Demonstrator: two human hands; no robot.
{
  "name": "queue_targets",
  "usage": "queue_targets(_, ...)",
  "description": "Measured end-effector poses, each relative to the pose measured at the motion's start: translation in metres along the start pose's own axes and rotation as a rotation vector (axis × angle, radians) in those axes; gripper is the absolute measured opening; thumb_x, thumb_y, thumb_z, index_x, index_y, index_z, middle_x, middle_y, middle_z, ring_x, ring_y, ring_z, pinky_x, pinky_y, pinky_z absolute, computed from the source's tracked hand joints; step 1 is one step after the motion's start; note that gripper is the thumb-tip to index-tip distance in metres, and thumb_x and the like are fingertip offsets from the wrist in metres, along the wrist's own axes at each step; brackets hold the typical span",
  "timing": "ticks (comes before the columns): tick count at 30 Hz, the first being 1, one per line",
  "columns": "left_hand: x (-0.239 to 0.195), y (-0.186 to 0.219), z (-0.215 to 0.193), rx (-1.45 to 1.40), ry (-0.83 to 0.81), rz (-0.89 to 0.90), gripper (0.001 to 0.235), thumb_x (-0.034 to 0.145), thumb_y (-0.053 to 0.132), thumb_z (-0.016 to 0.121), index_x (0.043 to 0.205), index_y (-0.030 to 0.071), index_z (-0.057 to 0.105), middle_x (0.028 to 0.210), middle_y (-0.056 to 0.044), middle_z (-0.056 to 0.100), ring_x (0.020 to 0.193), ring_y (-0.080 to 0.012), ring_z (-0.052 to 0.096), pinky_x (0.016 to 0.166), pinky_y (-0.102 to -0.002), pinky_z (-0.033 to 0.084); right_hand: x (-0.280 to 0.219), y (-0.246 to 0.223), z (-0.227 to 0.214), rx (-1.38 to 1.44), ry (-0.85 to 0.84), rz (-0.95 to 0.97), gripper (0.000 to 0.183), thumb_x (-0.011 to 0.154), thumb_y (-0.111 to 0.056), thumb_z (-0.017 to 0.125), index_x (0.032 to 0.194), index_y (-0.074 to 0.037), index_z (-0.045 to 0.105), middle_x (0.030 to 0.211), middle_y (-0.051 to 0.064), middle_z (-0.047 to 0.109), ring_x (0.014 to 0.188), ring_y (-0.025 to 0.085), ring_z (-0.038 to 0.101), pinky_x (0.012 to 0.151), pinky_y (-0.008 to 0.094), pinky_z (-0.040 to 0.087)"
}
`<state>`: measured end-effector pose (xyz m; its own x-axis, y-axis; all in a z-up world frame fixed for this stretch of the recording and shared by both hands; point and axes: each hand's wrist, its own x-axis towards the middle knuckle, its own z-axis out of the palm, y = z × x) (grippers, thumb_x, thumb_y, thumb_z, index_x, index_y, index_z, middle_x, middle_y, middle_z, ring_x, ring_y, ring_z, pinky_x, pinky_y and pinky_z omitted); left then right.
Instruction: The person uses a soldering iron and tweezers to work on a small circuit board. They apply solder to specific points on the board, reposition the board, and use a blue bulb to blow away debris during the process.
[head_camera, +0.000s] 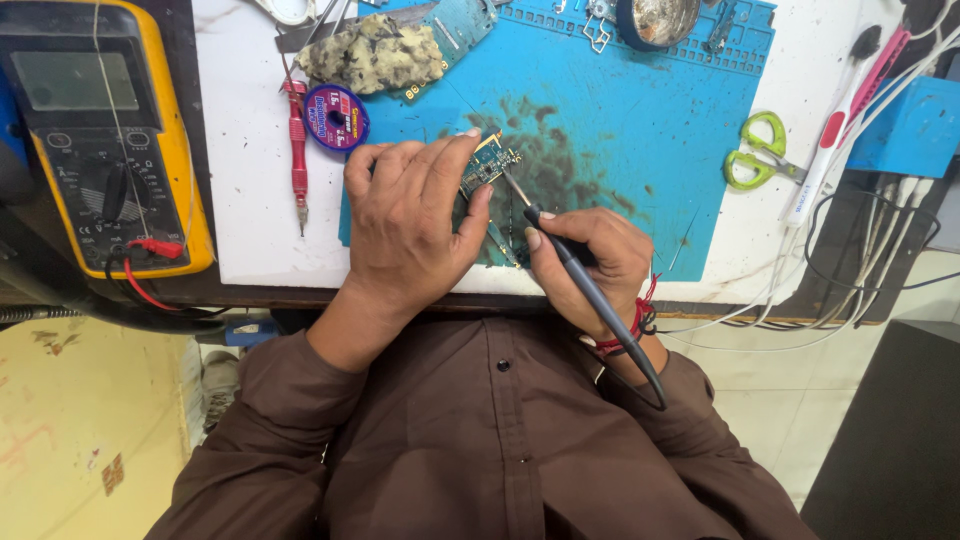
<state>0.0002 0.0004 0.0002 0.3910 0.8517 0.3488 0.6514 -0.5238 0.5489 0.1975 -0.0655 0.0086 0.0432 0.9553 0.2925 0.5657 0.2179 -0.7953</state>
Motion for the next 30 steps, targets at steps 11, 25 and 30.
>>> queue_targets(11,0.000,-0.001,0.000,0.012,0.006,0.013,0.047,0.098,0.021,0.077,0.138,0.005,0.059,0.121,-0.006,0.069,0.112,-0.0230,0.061,0.106,-0.043,0.034,-0.016,0.008,-0.001,0.178,0.097,0.158,0.014,0.095,0.001,0.075,0.106,0.000,0.066,0.092,0.006,0.070,0.074,0.008,0.062,0.066,0.023,0.047)
queue_targets(25,-0.018,0.000,-0.001,-0.050,-0.009,0.091,0.036,0.101,0.023,0.076,0.130,0.007,0.063,0.126,-0.010,0.065,0.115,-0.0265,0.059,0.105,-0.044,0.037,-0.028,0.024,0.006,0.398,0.278,0.230,0.019,0.104,-0.001,0.070,0.120,0.000,0.061,0.108,0.004,0.069,0.089,0.005,0.059,0.078,0.022,0.048)
queue_targets(30,-0.032,0.014,-0.005,-0.067,-0.135,0.204,0.035,0.092,0.027,0.077,0.123,0.010,0.072,0.137,-0.011,0.062,0.124,-0.0283,0.055,0.110,-0.048,0.035,-0.029,0.025,0.007,0.451,0.296,0.215,0.019,0.106,0.000,0.070,0.122,-0.001,0.060,0.106,0.002,0.067,0.085,0.004,0.056,0.076,0.020,0.046)
